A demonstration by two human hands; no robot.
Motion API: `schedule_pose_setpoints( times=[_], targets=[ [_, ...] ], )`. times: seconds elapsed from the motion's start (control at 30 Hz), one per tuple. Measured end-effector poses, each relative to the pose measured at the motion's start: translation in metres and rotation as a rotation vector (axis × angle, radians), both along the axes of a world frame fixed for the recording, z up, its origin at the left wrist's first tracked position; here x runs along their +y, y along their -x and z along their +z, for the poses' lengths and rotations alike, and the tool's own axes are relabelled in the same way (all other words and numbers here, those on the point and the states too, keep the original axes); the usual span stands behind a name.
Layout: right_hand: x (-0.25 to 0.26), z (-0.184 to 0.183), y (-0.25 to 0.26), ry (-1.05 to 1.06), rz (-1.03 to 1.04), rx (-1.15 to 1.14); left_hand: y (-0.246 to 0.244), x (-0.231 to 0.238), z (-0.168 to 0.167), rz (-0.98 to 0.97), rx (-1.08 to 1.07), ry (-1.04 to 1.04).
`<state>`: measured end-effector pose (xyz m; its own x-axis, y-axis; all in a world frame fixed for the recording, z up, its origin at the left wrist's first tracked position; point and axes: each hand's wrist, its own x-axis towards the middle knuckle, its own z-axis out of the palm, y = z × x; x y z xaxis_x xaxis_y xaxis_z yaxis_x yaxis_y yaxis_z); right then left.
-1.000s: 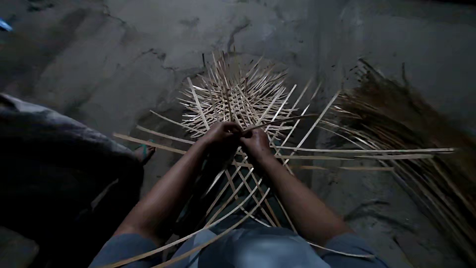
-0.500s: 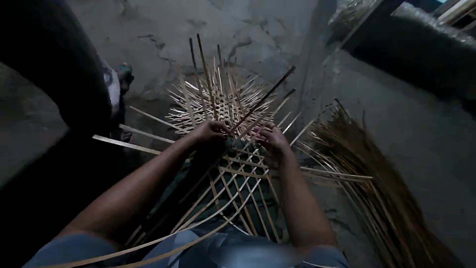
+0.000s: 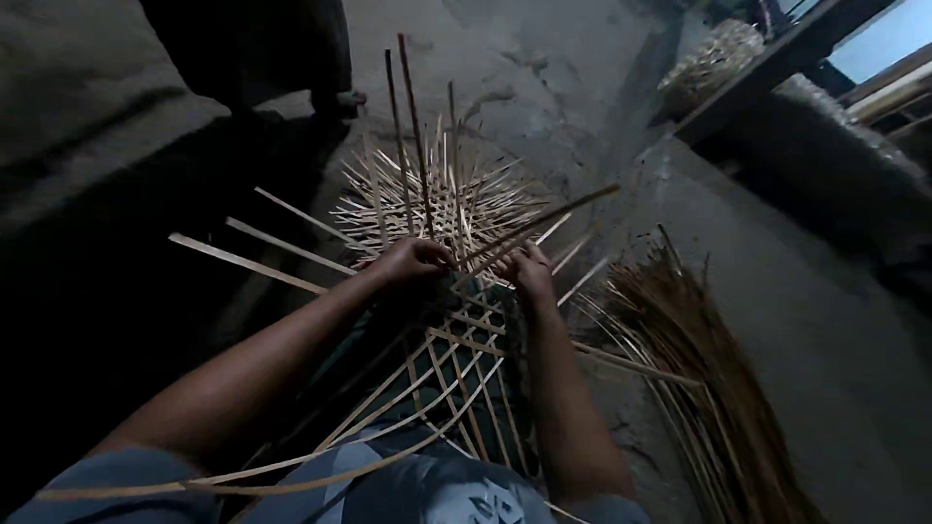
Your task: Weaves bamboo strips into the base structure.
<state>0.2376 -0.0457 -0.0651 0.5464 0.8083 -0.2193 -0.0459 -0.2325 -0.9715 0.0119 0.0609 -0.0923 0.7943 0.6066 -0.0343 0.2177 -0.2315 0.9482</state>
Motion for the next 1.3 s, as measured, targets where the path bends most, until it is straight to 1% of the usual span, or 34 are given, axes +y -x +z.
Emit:
schedule_pose_setpoints(
  times=[0.03, 0.1, 0.13, 0.17, 0.2, 0.23, 0.27, 0.33, 0.37, 0.4, 0.47, 0.57, 0.63, 0.67, 0.73, 0.8, 0.83, 0.87, 0.93, 1.0, 1.07, 1.1, 1.17, 1.2, 1.23, 1.27, 1.3],
  targets=[
    [0.002, 0.001, -0.005, 0.028, 0.080, 0.030, -0.003, -0.002, 0.002, -0.024, 0.002, -0.057],
    [-0.001, 0.000, -0.017, 0.023, 0.319, 0.097, -0.008, 0.000, 0.000, -0.042, 0.021, -0.127],
    [-0.004, -0.003, -0.024, 0.004, 0.442, 0.083, -0.008, 0.002, -0.003, -0.041, 0.022, -0.127],
    [-0.007, -0.004, -0.026, -0.015, 0.509, 0.049, -0.008, 0.005, -0.007, -0.040, 0.008, -0.101],
    [-0.012, -0.004, -0.023, -0.025, 0.502, -0.004, -0.007, 0.007, -0.011, -0.043, -0.006, -0.061],
    [-0.017, -0.005, -0.017, -0.052, 0.445, -0.052, -0.005, 0.009, -0.013, -0.048, -0.024, -0.019],
    [-0.021, -0.012, -0.011, -0.119, 0.351, -0.053, -0.005, 0.010, -0.015, -0.051, -0.038, 0.023],
    [-0.016, -0.031, 0.001, -0.292, 0.081, 0.060, -0.005, 0.010, -0.016, -0.043, -0.039, 0.105],
    [-0.012, -0.035, 0.007, -0.329, -0.028, 0.102, -0.005, 0.009, -0.016, -0.033, -0.029, 0.128],
    [-0.010, -0.036, 0.011, -0.342, -0.097, 0.109, -0.006, 0.008, -0.016, -0.030, -0.015, 0.130],
    [-0.011, -0.026, 0.016, -0.270, -0.093, 0.080, -0.009, 0.008, -0.017, -0.029, -0.006, 0.102],
    [-0.004, -0.002, 0.018, 0.000, 0.062, 0.032, -0.013, 0.004, -0.013, -0.022, 0.013, -0.040],
    [0.003, 0.001, 0.008, 0.109, 0.302, -0.072, -0.013, -0.001, -0.003, -0.022, 0.058, -0.159],
    [0.004, 0.003, 0.004, 0.125, 0.433, -0.134, -0.013, -0.002, 0.000, -0.024, 0.060, -0.179],
    [0.005, 0.001, -0.008, 0.074, 0.593, -0.145, -0.011, 0.001, -0.005, -0.045, 0.013, -0.153],
    [0.000, -0.004, -0.014, -0.029, 0.620, -0.061, -0.009, 0.008, -0.016, -0.088, -0.089, -0.007],
    [-0.002, -0.009, -0.018, -0.090, 0.648, -0.025, -0.010, 0.010, -0.020, -0.083, -0.101, 0.059],
    [-0.004, -0.013, -0.021, -0.123, 0.673, -0.032, -0.012, 0.010, -0.021, -0.056, -0.058, 0.086],
    [-0.007, -0.014, -0.020, -0.121, 0.692, -0.113, -0.025, 0.009, -0.015, 0.017, 0.150, 0.010],
    [-0.011, -0.011, -0.011, -0.102, 0.665, -0.191, -0.039, 0.004, -0.009, 0.058, 0.349, -0.090],
    [-0.017, -0.008, -0.001, -0.153, 0.516, -0.280, -0.044, -0.002, -0.007, 0.089, 0.423, -0.151],
    [-0.023, -0.008, 0.005, -0.188, 0.369, -0.359, -0.042, -0.007, -0.007, 0.127, 0.387, -0.166],
    [-0.039, -0.010, 0.016, -0.187, 0.054, -0.528, -0.032, -0.021, -0.013, 0.251, 0.221, -0.220],
    [-0.046, -0.015, 0.020, -0.178, -0.054, -0.609, -0.027, -0.031, -0.019, 0.317, 0.139, -0.289],
    [-0.054, -0.021, 0.025, -0.132, -0.096, -0.679, -0.022, -0.039, -0.028, 0.357, 0.072, -0.390],
    [-0.062, -0.028, 0.032, -0.050, -0.065, -0.731, -0.018, -0.047, -0.034, 0.363, 0.052, -0.503],
    [-0.069, -0.035, 0.039, 0.055, 0.017, -0.773, -0.014, -0.056, -0.038, 0.320, 0.071, -0.586]
  ],
)
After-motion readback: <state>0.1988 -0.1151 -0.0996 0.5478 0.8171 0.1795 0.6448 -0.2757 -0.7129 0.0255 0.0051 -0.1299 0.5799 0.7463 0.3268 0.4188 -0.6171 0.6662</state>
